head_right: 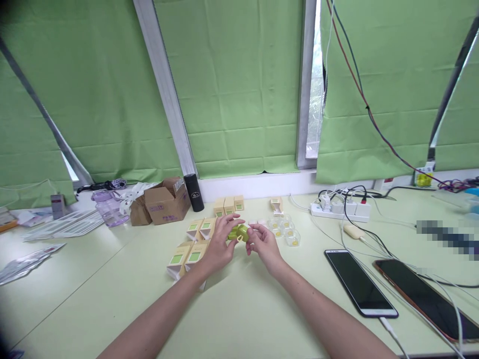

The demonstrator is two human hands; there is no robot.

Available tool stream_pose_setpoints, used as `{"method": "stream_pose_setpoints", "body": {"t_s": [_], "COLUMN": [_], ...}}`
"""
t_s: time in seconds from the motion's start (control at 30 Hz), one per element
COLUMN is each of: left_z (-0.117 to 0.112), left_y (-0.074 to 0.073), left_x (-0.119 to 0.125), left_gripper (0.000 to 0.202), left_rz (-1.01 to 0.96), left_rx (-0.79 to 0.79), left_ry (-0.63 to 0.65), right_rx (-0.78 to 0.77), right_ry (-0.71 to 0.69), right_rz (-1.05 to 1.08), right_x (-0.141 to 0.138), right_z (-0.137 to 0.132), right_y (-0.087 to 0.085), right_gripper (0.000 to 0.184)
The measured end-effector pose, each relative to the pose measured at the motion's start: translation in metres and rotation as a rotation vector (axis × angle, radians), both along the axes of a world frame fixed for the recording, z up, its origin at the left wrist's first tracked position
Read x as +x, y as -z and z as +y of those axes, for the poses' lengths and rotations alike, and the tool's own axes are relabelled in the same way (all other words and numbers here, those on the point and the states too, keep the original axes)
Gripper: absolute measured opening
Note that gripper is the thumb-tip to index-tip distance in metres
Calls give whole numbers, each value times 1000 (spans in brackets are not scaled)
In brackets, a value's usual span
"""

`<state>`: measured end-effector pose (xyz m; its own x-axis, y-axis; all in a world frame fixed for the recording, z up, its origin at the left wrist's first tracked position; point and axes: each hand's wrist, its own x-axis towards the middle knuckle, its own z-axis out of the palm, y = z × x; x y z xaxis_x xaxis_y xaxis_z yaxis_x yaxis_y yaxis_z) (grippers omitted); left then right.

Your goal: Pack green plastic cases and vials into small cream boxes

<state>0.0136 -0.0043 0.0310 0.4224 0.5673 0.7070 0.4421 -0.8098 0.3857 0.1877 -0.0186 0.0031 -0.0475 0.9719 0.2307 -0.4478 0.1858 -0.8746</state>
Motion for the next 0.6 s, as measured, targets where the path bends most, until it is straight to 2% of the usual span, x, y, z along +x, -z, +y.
{"method": "stream_pose_setpoints", "body": {"t_s": [0.2, 0.33, 0.4, 0.47, 0.53, 0.6], "left_z": [-4, -3, -2, 1, 5, 11], "left_y": [19, 21, 21, 21, 23, 27], "left_x": [-2, -6, -6, -5, -5, -5], "left_gripper": [46, 42, 41, 41, 41, 41], "left_rz": [-49, -114, -173, -235, -301, -368], "left_rx": [-37, -89, -160, -239, -308, -370], "left_ry": [-31, -15, -27, -47, -69, -88], "right_rx": [-9, 52, 140, 201, 183, 125], "right_ry": [-29, 59, 182, 342, 523, 607], "right_rz": [-86, -323, -575, -937, -1349, -1657], "right_x": [-3, 4, 11, 22, 34, 48], "right_z": [1, -1, -3, -6, -7, -7], "right_y": [4, 2, -4, -14, -25, -35], "right_gripper": [59, 64, 59, 43, 28, 22]}}
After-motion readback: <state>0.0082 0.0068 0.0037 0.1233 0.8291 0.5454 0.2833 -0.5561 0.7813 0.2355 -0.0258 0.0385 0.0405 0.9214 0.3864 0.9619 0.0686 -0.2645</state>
